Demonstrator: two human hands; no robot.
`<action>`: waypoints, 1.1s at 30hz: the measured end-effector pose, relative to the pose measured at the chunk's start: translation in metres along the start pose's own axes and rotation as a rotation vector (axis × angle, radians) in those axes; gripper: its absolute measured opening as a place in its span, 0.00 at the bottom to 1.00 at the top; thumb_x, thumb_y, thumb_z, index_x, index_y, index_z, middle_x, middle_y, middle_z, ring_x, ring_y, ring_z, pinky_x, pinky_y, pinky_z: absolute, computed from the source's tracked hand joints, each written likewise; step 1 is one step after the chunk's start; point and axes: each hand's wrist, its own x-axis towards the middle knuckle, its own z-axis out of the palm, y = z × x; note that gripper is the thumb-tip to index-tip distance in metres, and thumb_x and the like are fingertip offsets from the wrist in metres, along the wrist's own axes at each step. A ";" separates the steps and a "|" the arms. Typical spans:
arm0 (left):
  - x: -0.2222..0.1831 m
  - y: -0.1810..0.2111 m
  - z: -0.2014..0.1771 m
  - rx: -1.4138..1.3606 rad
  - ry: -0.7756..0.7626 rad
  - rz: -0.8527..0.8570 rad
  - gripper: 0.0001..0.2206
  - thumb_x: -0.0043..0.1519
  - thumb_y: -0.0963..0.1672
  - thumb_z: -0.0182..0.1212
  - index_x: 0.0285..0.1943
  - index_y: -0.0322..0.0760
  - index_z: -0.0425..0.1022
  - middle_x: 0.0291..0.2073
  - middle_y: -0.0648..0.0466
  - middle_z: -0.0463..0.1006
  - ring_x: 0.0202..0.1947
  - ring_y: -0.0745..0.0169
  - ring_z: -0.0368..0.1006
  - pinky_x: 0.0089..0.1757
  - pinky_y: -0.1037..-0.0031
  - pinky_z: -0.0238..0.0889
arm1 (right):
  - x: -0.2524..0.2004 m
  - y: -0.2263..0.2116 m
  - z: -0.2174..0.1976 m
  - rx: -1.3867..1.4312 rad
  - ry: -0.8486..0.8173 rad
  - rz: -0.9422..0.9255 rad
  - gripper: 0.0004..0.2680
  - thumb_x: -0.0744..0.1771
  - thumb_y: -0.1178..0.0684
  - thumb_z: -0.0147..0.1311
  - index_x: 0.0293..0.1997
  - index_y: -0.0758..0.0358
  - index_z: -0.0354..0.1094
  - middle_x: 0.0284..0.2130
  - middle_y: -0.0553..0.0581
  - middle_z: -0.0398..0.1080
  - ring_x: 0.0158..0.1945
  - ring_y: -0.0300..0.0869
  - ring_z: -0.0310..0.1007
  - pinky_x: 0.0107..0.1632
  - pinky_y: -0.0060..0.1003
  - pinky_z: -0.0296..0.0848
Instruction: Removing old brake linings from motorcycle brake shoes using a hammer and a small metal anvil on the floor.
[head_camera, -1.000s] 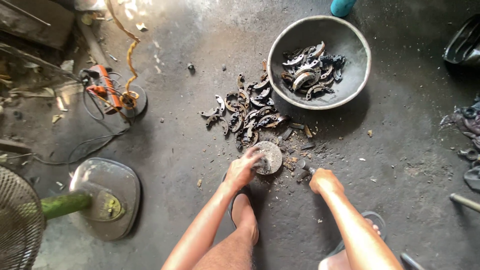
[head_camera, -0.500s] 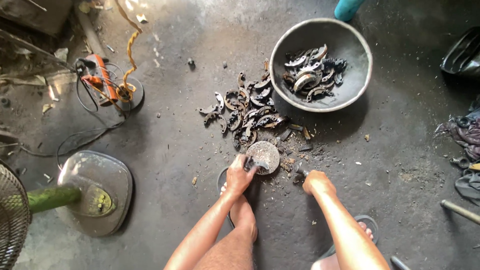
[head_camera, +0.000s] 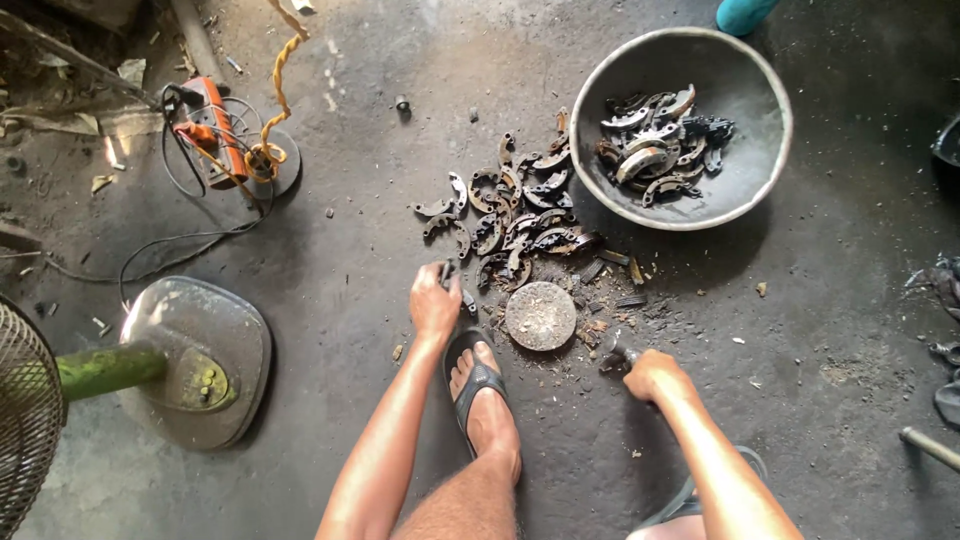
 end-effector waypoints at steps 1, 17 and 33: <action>0.005 0.008 -0.003 0.001 0.001 -0.002 0.15 0.56 0.43 0.68 0.52 0.35 0.77 0.48 0.45 0.78 0.47 0.41 0.77 0.46 0.56 0.71 | 0.013 0.005 0.006 -0.002 -0.001 -0.001 0.15 0.65 0.53 0.57 0.57 0.65 0.74 0.55 0.69 0.75 0.59 0.56 0.76 0.61 0.44 0.74; -0.001 0.022 -0.003 -0.062 -0.206 0.101 0.18 0.54 0.44 0.69 0.54 0.41 0.77 0.49 0.51 0.80 0.45 0.44 0.79 0.45 0.58 0.72 | 0.009 0.012 -0.004 0.027 -0.031 -0.037 0.19 0.64 0.43 0.66 0.47 0.75 0.76 0.39 0.72 0.80 0.42 0.58 0.83 0.46 0.47 0.81; -0.033 0.076 -0.008 -0.144 -0.568 0.652 0.19 0.52 0.44 0.71 0.52 0.40 0.77 0.52 0.48 0.78 0.38 0.46 0.80 0.39 0.61 0.74 | 0.060 0.059 0.044 0.158 0.147 -0.180 0.21 0.62 0.38 0.69 0.37 0.76 0.77 0.32 0.69 0.76 0.38 0.54 0.79 0.44 0.46 0.77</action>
